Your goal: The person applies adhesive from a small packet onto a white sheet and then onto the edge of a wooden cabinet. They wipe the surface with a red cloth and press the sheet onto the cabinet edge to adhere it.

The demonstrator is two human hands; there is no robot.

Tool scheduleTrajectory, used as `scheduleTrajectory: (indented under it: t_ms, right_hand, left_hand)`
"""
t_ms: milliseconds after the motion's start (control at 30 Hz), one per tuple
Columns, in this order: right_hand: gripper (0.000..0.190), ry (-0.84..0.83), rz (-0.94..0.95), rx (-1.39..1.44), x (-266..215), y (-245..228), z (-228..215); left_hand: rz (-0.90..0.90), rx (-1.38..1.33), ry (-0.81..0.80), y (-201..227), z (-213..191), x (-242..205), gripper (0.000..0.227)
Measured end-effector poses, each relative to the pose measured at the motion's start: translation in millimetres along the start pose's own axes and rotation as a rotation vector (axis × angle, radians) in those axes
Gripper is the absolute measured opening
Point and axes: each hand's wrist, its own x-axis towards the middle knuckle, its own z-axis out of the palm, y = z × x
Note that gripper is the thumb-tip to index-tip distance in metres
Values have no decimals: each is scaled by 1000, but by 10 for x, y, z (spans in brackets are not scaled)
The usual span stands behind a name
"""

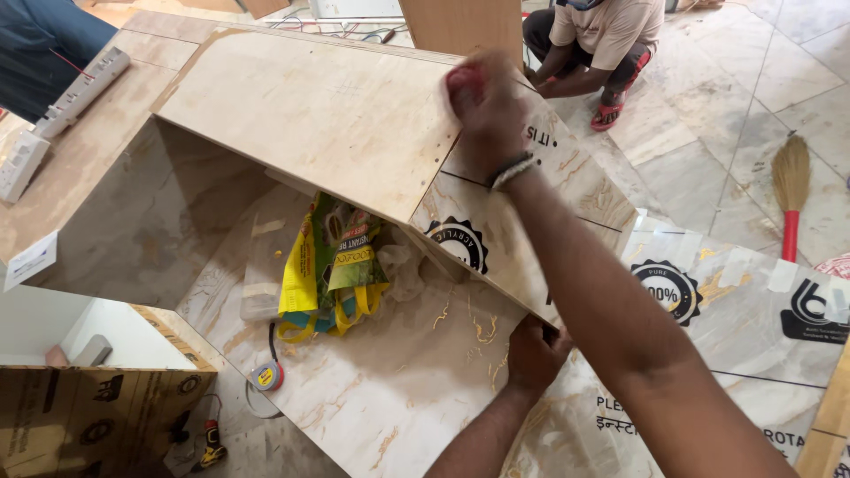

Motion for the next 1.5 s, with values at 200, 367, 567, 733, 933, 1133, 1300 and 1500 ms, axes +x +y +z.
scheduleTrajectory:
  t_ms: [200, 367, 567, 733, 933, 1133, 1300, 1500]
  right_hand:
    - [22, 58, -45, 439, 259, -128, 18]
    - [20, 155, -110, 0, 374, 208, -163]
    - [20, -102, -3, 473, -616, -367, 300]
    - [19, 125, -16, 438, -424, -592, -199]
    - [13, 115, -181, -397, -1004, -42, -179]
    - [19, 1, -79, -642, -1990, 283, -1269]
    - [19, -136, 90, -1045, -2484, 509, -2276]
    - [18, 132, 186, -851, -1489, 552, -1625]
  left_hand:
    - [13, -25, 0, 118, -73, -21, 35]
    - [-145, 79, -100, 23, -34, 16, 36]
    - [464, 558, 137, -156, 129, 98, 49]
    - [-67, 161, -84, -160, 71, -10, 28]
    - [435, 293, 44, -249, 97, -16, 21]
    - [-41, 252, -49, -284, 145, 28, 39]
    - [154, 183, 85, -168, 136, -12, 43]
    - [9, 314, 17, -181, 138, 53, 44]
